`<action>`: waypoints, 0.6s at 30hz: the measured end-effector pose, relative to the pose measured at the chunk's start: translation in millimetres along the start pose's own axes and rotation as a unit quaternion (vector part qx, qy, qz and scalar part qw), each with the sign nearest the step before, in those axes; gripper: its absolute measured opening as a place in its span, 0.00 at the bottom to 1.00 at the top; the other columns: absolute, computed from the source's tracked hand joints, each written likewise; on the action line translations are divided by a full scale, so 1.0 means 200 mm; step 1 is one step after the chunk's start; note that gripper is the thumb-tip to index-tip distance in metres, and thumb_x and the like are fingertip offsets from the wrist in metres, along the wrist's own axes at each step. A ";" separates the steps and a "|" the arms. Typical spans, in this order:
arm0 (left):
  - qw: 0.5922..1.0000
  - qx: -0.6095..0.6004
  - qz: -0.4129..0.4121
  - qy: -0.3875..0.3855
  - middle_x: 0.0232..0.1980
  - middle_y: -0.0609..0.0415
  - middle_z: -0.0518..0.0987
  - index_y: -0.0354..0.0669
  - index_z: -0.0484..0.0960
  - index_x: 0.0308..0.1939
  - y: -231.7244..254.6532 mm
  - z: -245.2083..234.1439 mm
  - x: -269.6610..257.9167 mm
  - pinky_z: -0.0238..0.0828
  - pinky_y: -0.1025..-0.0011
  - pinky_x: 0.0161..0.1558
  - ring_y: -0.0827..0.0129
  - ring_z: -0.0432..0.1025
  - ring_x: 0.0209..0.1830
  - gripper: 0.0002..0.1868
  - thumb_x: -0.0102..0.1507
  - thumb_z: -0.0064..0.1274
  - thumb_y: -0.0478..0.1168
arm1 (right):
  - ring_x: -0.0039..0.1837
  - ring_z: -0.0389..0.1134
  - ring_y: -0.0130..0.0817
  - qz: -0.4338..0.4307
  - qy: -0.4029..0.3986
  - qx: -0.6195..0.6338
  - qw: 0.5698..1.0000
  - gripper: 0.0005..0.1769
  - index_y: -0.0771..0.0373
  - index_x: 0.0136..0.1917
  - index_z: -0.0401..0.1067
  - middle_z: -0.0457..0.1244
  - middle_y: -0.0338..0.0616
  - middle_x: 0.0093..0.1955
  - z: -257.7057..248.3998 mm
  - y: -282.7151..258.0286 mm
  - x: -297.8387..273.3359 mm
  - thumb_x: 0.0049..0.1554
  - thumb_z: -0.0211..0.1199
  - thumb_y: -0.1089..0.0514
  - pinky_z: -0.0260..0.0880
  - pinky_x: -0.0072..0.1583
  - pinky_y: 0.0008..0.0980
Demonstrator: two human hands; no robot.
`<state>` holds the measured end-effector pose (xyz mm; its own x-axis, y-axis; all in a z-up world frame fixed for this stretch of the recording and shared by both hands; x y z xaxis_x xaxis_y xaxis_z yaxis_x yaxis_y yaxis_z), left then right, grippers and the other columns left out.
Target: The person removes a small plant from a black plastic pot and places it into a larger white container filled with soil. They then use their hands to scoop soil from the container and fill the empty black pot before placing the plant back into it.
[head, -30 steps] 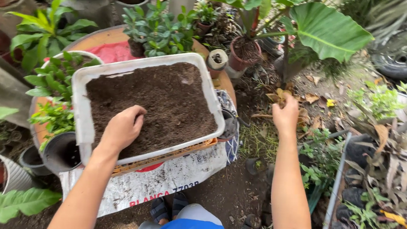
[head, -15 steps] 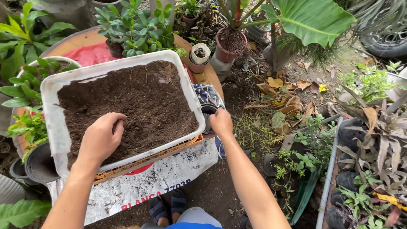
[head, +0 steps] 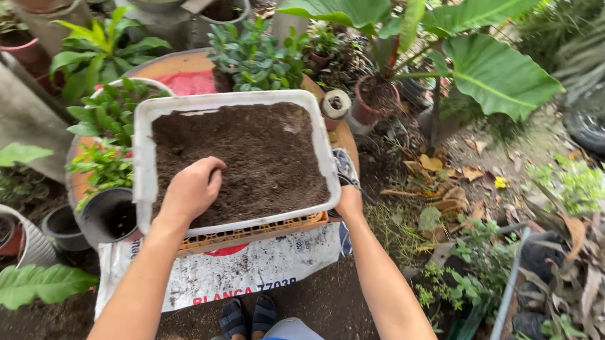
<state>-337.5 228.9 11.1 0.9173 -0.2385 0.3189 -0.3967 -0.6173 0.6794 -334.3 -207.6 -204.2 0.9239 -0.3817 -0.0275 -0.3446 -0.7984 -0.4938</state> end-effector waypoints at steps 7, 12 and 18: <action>1.000 0.000 0.004 -0.001 0.48 0.45 0.84 0.41 0.82 0.46 0.01 0.02 0.01 0.75 0.56 0.50 0.48 0.78 0.48 0.09 0.65 0.50 0.38 | 0.52 0.68 0.47 -0.155 0.362 0.166 0.904 0.06 0.69 0.45 0.69 0.64 0.53 0.48 -0.81 -0.90 -0.06 0.57 0.64 0.65 0.68 0.57 0.42; 0.997 -0.034 0.029 0.065 0.50 0.39 0.82 0.37 0.80 0.53 0.00 -0.01 0.02 0.74 0.54 0.50 0.44 0.77 0.48 0.15 0.71 0.45 0.43 | 0.54 0.65 0.30 -0.127 0.024 0.434 0.892 0.23 0.62 0.67 0.68 0.65 0.41 0.58 -0.87 -1.50 -0.25 0.59 0.63 0.65 0.69 0.54 0.30; 0.998 -0.018 -0.014 0.058 0.42 0.34 0.80 0.36 0.74 0.53 -0.05 0.01 -0.01 0.70 0.45 0.42 0.36 0.75 0.43 0.15 0.75 0.42 0.46 | 0.61 0.67 0.30 -0.230 -0.104 0.466 0.848 0.25 0.63 0.70 0.67 0.66 0.43 0.61 -0.39 -1.57 -0.29 0.59 0.62 0.66 0.69 0.64 0.30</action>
<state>-334.7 234.3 3.4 0.9185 -0.1316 0.3729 -0.3742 -0.5940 0.7121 -292.4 28.3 20.6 0.9676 0.0379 0.2495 0.2520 -0.0878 -0.9637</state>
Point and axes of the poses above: each hand's wrist, its own x-axis towards the middle knuckle, its own z-axis out of the palm, y = z × x, the point moved 1 cm from there along x, towards the middle knuckle
